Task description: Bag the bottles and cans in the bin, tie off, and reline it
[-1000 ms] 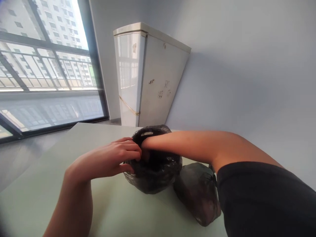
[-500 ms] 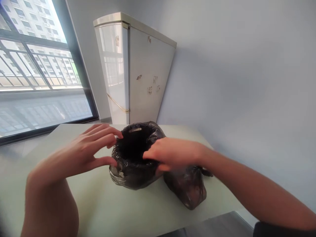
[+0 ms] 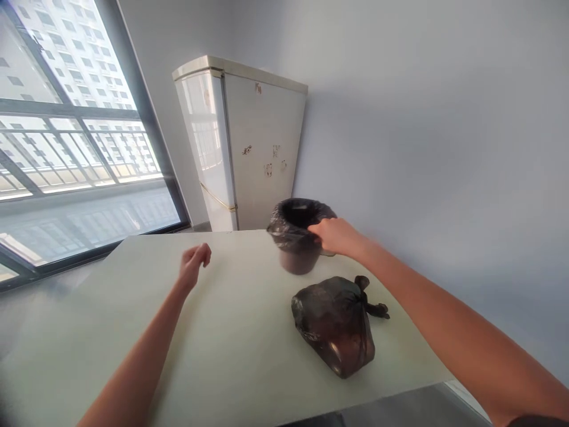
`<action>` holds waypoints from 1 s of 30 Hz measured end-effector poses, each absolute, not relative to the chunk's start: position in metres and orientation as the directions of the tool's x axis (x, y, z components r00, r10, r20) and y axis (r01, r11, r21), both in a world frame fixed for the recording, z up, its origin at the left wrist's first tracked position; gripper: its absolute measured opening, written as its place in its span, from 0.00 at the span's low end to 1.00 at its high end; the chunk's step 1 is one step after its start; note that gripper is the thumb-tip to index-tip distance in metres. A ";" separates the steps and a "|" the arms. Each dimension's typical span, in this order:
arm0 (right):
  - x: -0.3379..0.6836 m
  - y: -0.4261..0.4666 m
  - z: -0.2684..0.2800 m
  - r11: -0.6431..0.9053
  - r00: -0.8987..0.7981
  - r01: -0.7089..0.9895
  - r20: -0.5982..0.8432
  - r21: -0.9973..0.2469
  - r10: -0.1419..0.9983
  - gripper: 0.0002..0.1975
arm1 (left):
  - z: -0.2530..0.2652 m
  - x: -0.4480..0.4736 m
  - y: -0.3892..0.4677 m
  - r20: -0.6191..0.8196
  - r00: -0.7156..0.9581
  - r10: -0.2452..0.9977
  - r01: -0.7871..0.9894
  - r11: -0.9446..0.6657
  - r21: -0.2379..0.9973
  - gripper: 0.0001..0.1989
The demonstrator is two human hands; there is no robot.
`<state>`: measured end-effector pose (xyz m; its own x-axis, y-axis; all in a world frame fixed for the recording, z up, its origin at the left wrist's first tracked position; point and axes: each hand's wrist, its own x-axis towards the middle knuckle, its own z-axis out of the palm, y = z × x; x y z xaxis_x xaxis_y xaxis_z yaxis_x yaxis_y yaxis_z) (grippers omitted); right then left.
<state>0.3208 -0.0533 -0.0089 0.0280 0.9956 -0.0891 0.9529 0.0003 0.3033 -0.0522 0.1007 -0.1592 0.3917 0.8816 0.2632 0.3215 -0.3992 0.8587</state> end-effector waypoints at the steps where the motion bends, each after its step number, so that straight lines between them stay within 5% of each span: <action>1: 0.335 -0.056 -0.009 -0.034 0.064 0.953 -0.088 0.302 0.994 0.10 | -0.178 -0.053 0.101 0.168 0.401 0.900 0.342 -0.318 0.884 0.26; 5: 0.382 -0.075 -0.012 -0.141 0.173 0.945 -0.084 0.297 0.981 0.11 | -0.229 -0.058 0.100 0.053 0.415 0.909 0.134 -0.119 0.984 0.27; 12: 0.427 -0.096 -0.025 -0.216 0.226 0.948 -0.014 0.232 0.974 0.14 | -0.246 -0.056 0.112 0.088 0.406 0.910 -0.048 -0.075 0.996 0.35; 17: 0.438 -0.134 -0.047 -0.053 0.057 0.998 0.388 -0.020 0.920 0.33 | -0.253 -0.055 0.108 0.075 0.421 0.904 -0.080 -0.045 0.996 0.36; 20: 0.436 -0.178 -0.083 -0.102 0.230 0.964 0.577 -0.246 0.784 0.27 | -0.257 -0.054 0.107 0.068 0.433 0.899 -0.061 -0.046 0.997 0.35; 22: 0.434 -0.208 -0.120 -0.194 0.447 0.848 0.471 -0.493 0.761 0.21 | -0.260 -0.054 0.109 0.067 0.446 0.893 -0.044 -0.053 0.998 0.35; 24: 0.430 -0.232 -0.160 -0.311 0.572 0.686 0.225 -0.658 0.788 0.26 | -0.262 -0.053 0.112 0.067 0.461 0.885 -0.027 -0.062 0.998 0.35; 27: 0.418 -0.250 -0.210 -0.372 0.553 0.478 -0.056 -0.796 0.832 0.41 | -0.265 -0.052 0.116 0.066 0.484 0.873 -0.007 -0.072 0.997 0.35; 30: 0.390 -0.243 -0.238 -0.315 0.520 0.438 -0.048 -0.842 0.853 0.44 | -0.264 -0.052 0.115 0.059 0.519 0.853 -0.005 -0.066 0.998 0.35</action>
<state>0.3899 -0.2427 -0.2378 0.5202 0.8527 -0.0481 0.4382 -0.3148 -0.8419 -0.0521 0.1145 -0.2643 0.5193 0.8526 0.0589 -0.0046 -0.0661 0.9978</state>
